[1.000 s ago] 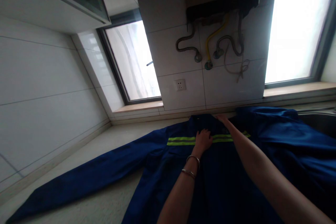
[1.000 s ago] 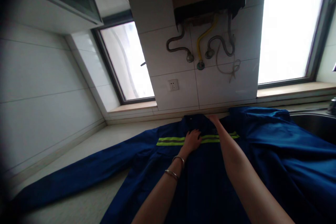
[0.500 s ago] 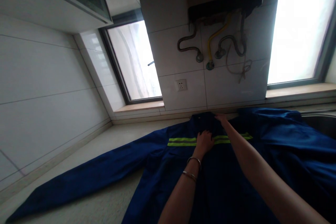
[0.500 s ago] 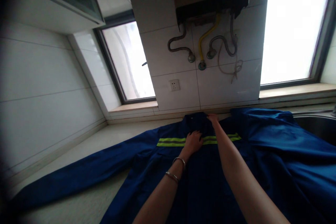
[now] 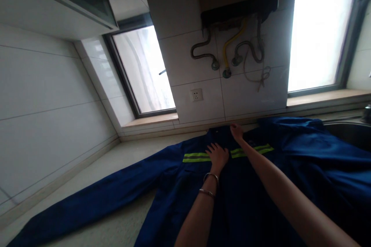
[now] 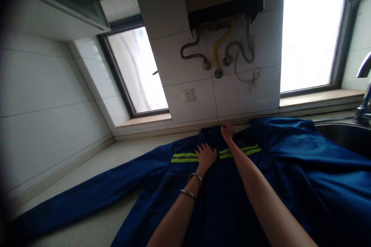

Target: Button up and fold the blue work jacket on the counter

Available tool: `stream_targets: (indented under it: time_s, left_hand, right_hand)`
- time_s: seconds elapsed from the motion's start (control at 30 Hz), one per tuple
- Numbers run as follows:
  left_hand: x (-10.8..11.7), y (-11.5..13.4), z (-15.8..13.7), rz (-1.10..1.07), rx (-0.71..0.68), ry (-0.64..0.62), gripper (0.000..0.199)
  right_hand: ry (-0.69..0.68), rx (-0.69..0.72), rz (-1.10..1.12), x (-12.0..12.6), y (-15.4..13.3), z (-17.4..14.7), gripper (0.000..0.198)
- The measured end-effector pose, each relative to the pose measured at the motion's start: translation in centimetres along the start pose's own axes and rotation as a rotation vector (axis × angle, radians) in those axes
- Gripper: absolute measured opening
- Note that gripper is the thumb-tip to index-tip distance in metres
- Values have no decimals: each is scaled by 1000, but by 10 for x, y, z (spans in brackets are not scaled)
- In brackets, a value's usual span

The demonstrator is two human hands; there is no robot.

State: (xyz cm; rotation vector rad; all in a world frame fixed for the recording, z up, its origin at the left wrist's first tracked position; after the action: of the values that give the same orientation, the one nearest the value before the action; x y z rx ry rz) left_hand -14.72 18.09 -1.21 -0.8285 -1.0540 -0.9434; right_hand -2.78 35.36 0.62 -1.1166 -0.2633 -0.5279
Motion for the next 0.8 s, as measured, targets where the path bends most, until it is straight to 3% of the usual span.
stream_targets:
  time_s: [0.17,0.3,0.57,0.7,0.8]
  left_hand:
    - [-7,2,3,13,-77,-29,70]
    - [-7,3,1,37,-169,-20,68]
    - [0,2,-2,7,-172,-52,65]
    - [0,2,-5,19,-197,-82,67]
    - [0,0,-5,-6,-165,-58,68]
  right_hand:
    - [-233,187,-79,-60,-69,-25,33]
    - [-402,246,-189,-91,-90,-47,25]
    - [-517,164,-340,-93,-56,-48,38]
    - [-479,177,-357,-92,-63,-48,45]
    - [-390,241,-352,-70,-71,-41,43]
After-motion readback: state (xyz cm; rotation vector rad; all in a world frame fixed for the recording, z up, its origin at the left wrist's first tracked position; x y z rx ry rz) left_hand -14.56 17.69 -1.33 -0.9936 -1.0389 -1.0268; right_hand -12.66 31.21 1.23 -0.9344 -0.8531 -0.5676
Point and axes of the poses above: each hand's wrist, its own z-axis towards the middle knuckle, its own x-axis out of the back of the hand, y = z × x, the point moved 6 cm from there along z, towards the middle knuckle, and after that the axes turned 14 degrees about z, right-handed, at the moved point
